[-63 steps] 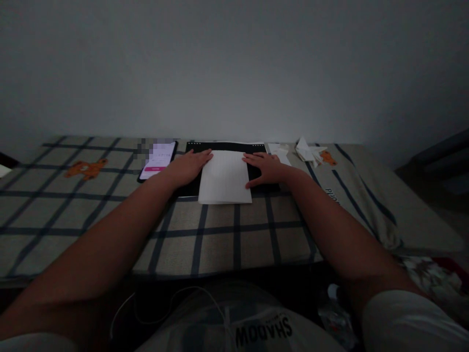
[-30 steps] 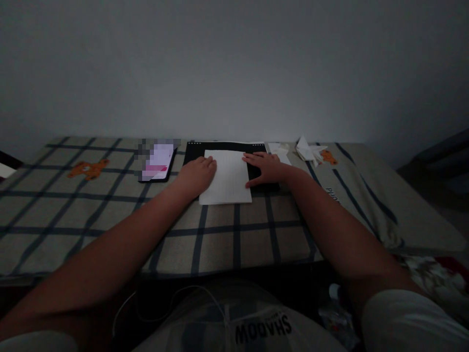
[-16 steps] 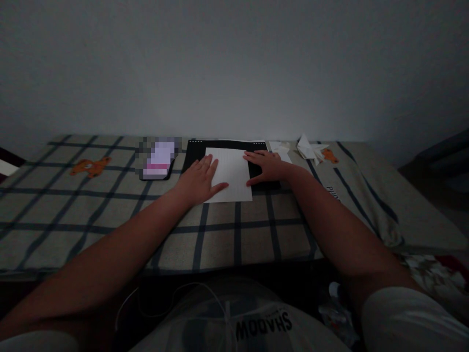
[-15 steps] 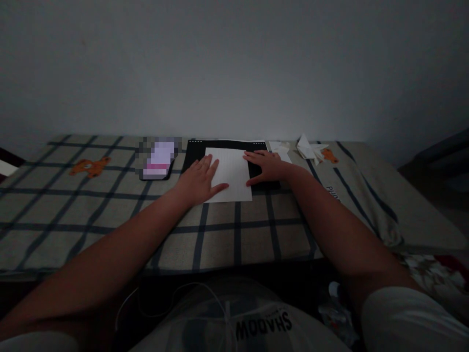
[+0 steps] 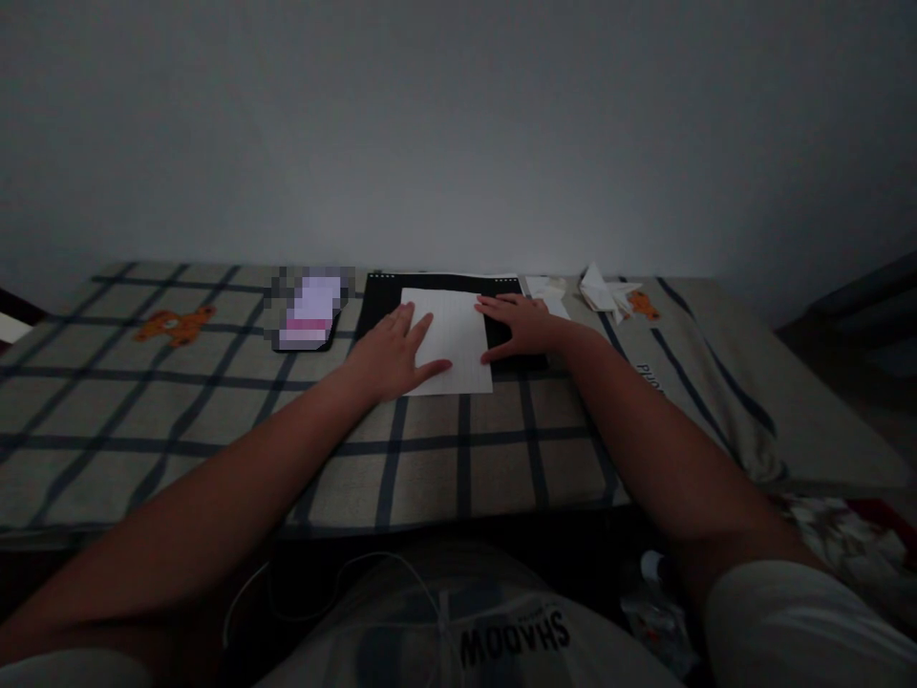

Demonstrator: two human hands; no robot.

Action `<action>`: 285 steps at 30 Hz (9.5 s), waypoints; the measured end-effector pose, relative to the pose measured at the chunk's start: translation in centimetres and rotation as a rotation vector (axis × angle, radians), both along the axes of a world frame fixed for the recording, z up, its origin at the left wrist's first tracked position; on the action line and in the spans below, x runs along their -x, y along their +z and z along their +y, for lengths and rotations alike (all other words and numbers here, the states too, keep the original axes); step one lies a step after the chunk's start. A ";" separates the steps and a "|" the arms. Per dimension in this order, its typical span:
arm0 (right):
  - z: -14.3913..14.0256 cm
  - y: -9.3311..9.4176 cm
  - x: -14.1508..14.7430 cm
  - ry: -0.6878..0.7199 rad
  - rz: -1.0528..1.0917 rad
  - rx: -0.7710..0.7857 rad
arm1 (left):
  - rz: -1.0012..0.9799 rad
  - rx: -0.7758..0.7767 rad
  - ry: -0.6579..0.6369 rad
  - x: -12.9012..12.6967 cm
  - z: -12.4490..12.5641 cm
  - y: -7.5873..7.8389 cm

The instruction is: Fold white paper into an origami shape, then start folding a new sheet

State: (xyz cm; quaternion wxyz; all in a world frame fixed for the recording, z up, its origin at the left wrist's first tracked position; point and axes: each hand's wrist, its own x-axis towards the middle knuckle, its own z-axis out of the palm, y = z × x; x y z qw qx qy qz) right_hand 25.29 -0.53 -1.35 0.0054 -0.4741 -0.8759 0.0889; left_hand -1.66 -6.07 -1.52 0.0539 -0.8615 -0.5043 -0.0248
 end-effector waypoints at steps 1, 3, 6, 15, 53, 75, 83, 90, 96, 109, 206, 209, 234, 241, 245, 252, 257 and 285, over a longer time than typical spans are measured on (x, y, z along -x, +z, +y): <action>0.0 0.0 0.0 0.002 0.002 -0.003 | -0.017 -0.005 -0.002 0.0 0.2 0.0; 0.0 0.0 0.0 0.000 0.005 -0.008 | -0.063 -0.029 -0.003 0.0 0.7 0.1; -0.1 0.1 0.1 -0.004 -0.002 -0.012 | -0.117 -0.078 0.037 -0.2 1.5 0.3; -0.4 0.3 0.2 -0.001 -0.015 -0.022 | -0.099 -0.156 0.072 -0.3 2.4 -1.0; -0.5 0.4 0.3 -0.007 -0.025 -0.026 | -0.059 -0.177 0.111 -0.2 1.8 1.1; -0.5 0.5 0.4 -0.011 -0.023 -0.025 | 0.005 -0.210 0.133 -0.3 1.4 0.6; -0.5 0.6 0.4 -0.010 -0.035 -0.014 | 0.011 -0.185 0.136 -0.1 2.0 0.2; -0.4 0.4 0.3 -0.006 -0.034 -0.016 | -0.007 -0.090 0.177 0.0 2.4 0.1; -0.4 0.3 0.3 -0.010 -0.035 -0.024 | -0.019 0.001 0.196 0.0 2.6 0.3; -0.4 0.3 0.3 -0.008 -0.024 -0.018 | 0.008 -0.217 0.109 -0.4 1.7 1.0; -1.1 0.3 2.1 0.236 0.002 -0.092 | -0.102 -0.123 0.041 0.2 3.5 1.3; -1.2 0.3 2.1 0.220 -0.015 -0.081 | -0.105 -0.148 0.044 -0.1 2.9 1.5; -1.2 0.3 2.1 0.192 -0.030 -0.050 | 0.068 -0.176 0.065 -2.5 -0.7 2.3; -1.1 0.1 2.1 0.201 -0.014 -0.050 | 0.127 -0.115 0.055 -2.5 -1.0 2.8; -1.0 -0.1 2.1 0.194 -0.019 -0.058 | 0.102 -0.105 0.107 -2.6 -1.2 2.9; -1.5 0.3 2.5 0.162 -0.048 -0.099 | 0.072 -0.143 0.122 -2.7 -1.2 2.9; -1.6 0.3 2.9 0.078 -0.074 -0.109 | 0.005 -0.173 0.086 -2.6 -0.9 2.2; -1.6 0.2 2.9 0.021 -0.073 -0.110 | 0.096 -0.081 0.187 -3.0 -2.2 3.0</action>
